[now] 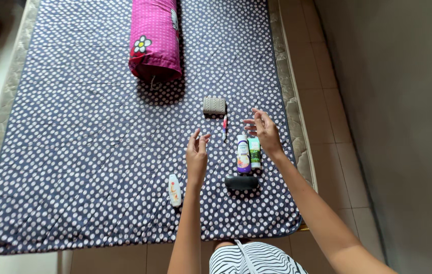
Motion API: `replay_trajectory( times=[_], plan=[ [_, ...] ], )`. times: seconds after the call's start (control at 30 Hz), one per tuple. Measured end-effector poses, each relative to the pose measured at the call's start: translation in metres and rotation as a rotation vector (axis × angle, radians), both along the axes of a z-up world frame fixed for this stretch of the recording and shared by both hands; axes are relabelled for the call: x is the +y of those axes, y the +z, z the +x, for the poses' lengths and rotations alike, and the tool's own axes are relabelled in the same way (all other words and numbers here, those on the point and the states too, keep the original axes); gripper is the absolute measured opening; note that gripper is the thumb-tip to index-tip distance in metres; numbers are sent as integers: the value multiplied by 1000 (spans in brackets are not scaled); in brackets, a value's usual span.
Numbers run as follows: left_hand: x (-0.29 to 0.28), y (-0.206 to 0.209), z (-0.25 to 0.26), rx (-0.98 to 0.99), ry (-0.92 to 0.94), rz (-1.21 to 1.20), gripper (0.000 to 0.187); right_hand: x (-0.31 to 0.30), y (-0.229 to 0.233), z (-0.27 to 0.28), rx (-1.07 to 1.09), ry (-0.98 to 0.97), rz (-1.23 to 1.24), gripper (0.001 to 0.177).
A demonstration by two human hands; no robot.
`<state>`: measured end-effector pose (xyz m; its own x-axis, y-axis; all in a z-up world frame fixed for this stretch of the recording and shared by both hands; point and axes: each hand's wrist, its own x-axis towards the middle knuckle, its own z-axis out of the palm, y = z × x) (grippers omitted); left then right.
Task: The person repeatedly picks up various cosmetic items from a bed, including an eyeshadow palette, a small box, a compact, a tube, a scrunchie, and a gold mirror, then walks to a wooden shelf and places them on the shelves. The person returns to the bed to pick up the next item and repeats the process.
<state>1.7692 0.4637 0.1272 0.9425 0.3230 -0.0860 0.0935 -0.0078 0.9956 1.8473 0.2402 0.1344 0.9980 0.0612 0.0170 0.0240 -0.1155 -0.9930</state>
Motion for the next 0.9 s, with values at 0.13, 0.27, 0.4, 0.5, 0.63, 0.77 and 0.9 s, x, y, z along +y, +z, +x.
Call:
replay_trajectory(
  times=[0.13,0.27,0.4,0.5,0.63,0.77,0.9],
  plan=[
    [6,-18,53,28,-34,4,50,8,-16,42,17,-10,5,50],
    [17,-45,107,102,-60,16,50,23,-44,87,96,-56,-16,50],
    [32,-87,157,75,-72,-42,50,39,-89,132,139,-61,13,51],
    [42,-121,191,69,-77,-47,48,49,-125,163,207,-68,57,52],
    [51,-167,232,139,-67,-59,50,56,-170,200,264,-95,15,53],
    [57,-215,265,182,-76,-21,53,61,-213,226,339,-108,42,55],
    [59,-269,289,182,-75,38,59,64,-261,247,404,-122,60,58]
  ],
)
